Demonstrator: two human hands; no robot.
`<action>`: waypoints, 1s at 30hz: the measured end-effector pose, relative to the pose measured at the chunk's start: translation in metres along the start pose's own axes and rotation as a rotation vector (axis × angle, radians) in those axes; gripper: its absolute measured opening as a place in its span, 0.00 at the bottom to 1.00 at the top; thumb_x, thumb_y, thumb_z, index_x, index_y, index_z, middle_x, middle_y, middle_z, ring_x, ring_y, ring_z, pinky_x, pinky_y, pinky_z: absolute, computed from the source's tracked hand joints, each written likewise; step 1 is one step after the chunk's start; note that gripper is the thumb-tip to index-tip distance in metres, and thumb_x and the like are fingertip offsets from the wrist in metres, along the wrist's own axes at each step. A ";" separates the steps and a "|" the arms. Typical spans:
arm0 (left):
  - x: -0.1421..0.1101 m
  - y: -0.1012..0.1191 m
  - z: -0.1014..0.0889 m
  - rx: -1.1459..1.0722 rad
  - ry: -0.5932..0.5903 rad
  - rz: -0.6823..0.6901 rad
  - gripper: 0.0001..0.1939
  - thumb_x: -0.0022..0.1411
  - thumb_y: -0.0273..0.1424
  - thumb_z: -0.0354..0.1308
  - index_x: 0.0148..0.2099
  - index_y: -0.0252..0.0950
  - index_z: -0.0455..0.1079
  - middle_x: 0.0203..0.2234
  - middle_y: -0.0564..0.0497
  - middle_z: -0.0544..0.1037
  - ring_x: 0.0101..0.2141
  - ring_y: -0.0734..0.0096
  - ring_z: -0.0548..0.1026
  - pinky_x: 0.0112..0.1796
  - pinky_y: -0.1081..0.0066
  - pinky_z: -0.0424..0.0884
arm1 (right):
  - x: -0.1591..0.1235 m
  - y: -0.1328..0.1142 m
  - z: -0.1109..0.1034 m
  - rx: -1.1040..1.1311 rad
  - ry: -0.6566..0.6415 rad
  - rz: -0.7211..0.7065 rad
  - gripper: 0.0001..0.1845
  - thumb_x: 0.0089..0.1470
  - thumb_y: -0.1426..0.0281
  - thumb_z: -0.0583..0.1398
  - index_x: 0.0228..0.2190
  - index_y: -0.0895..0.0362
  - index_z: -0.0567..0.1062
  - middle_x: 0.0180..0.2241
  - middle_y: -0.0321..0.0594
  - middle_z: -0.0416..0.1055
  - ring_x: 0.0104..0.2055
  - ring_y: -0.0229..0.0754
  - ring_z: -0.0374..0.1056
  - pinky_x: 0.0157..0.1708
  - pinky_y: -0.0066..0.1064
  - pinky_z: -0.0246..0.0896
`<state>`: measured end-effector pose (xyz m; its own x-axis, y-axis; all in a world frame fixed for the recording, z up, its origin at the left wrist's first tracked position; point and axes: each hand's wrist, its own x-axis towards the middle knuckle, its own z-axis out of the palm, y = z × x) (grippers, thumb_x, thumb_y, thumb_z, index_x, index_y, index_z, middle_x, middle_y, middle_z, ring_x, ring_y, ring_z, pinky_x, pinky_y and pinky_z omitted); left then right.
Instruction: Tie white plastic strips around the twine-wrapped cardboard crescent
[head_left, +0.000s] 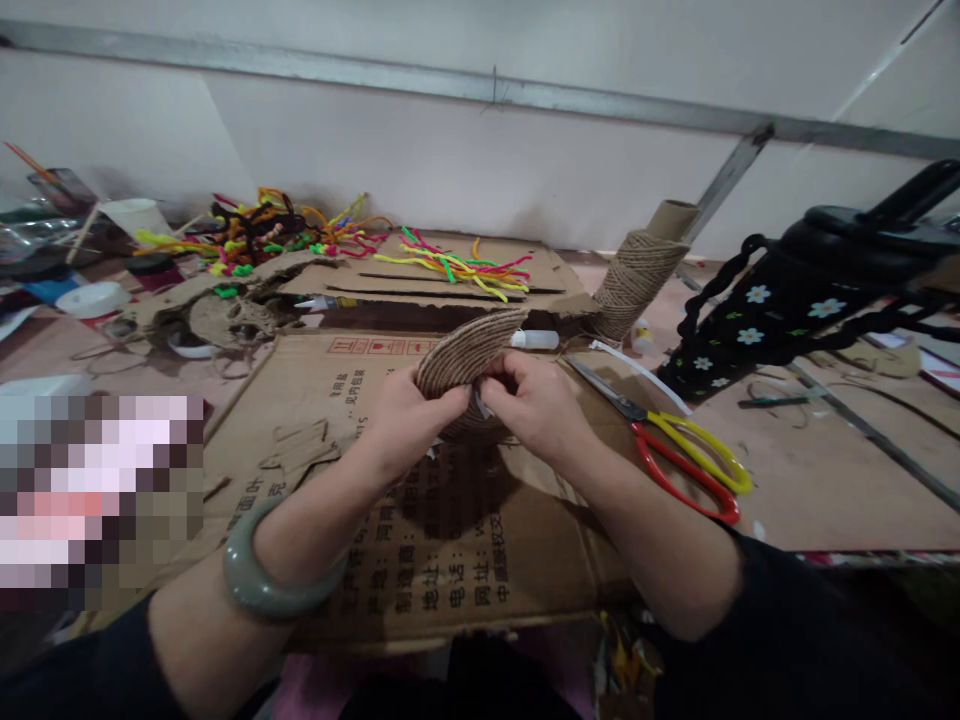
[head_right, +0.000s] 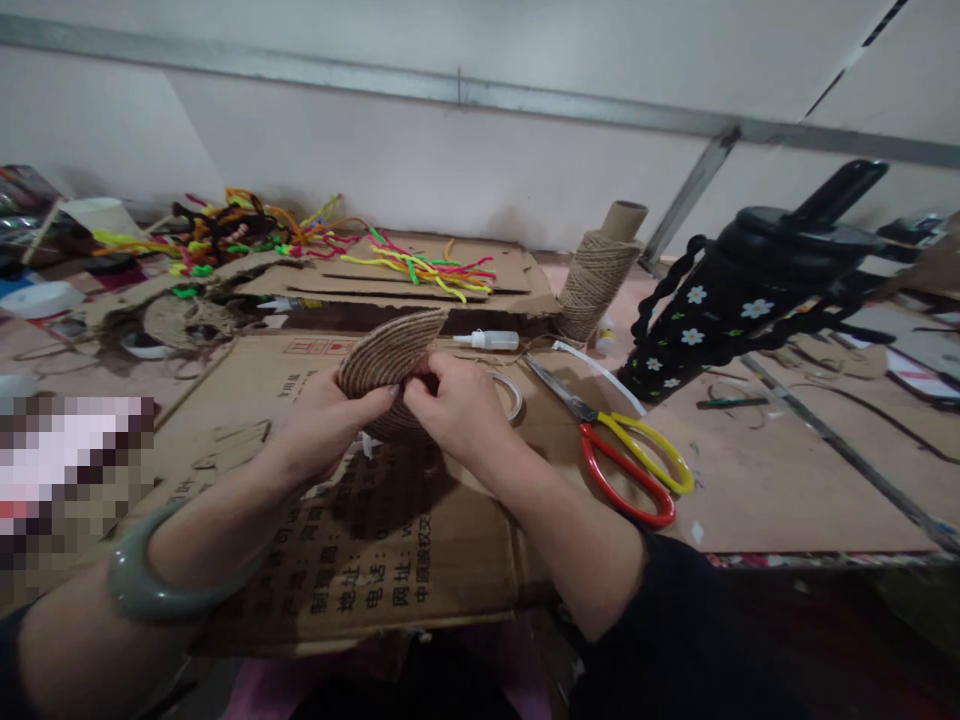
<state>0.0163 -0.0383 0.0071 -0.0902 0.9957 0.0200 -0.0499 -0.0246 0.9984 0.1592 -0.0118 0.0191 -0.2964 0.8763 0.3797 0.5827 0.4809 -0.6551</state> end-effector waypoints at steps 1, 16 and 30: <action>0.000 0.000 0.000 -0.016 -0.007 -0.006 0.08 0.45 0.29 0.64 0.30 0.32 0.75 0.26 0.51 0.77 0.28 0.71 0.72 0.33 0.71 0.69 | 0.000 0.000 0.000 0.013 0.001 -0.006 0.08 0.45 0.73 0.54 0.24 0.58 0.74 0.24 0.39 0.73 0.26 0.38 0.64 0.28 0.29 0.56; -0.001 0.009 0.000 0.093 0.036 0.053 0.02 0.44 0.26 0.62 0.26 0.34 0.74 0.22 0.54 0.74 0.25 0.72 0.70 0.29 0.72 0.68 | 0.002 0.002 0.001 0.217 -0.059 0.003 0.10 0.47 0.73 0.54 0.29 0.60 0.76 0.25 0.37 0.73 0.26 0.35 0.65 0.29 0.28 0.59; 0.000 0.004 -0.001 0.097 0.014 0.006 0.08 0.44 0.29 0.63 0.30 0.31 0.74 0.24 0.52 0.76 0.26 0.73 0.71 0.29 0.74 0.68 | 0.002 0.003 0.000 0.188 -0.077 0.033 0.07 0.44 0.76 0.53 0.23 0.59 0.71 0.20 0.33 0.67 0.23 0.33 0.61 0.26 0.26 0.54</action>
<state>0.0152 -0.0387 0.0109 -0.1038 0.9943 0.0261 0.0472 -0.0213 0.9987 0.1603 -0.0086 0.0177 -0.3409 0.8875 0.3100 0.4435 0.4426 -0.7793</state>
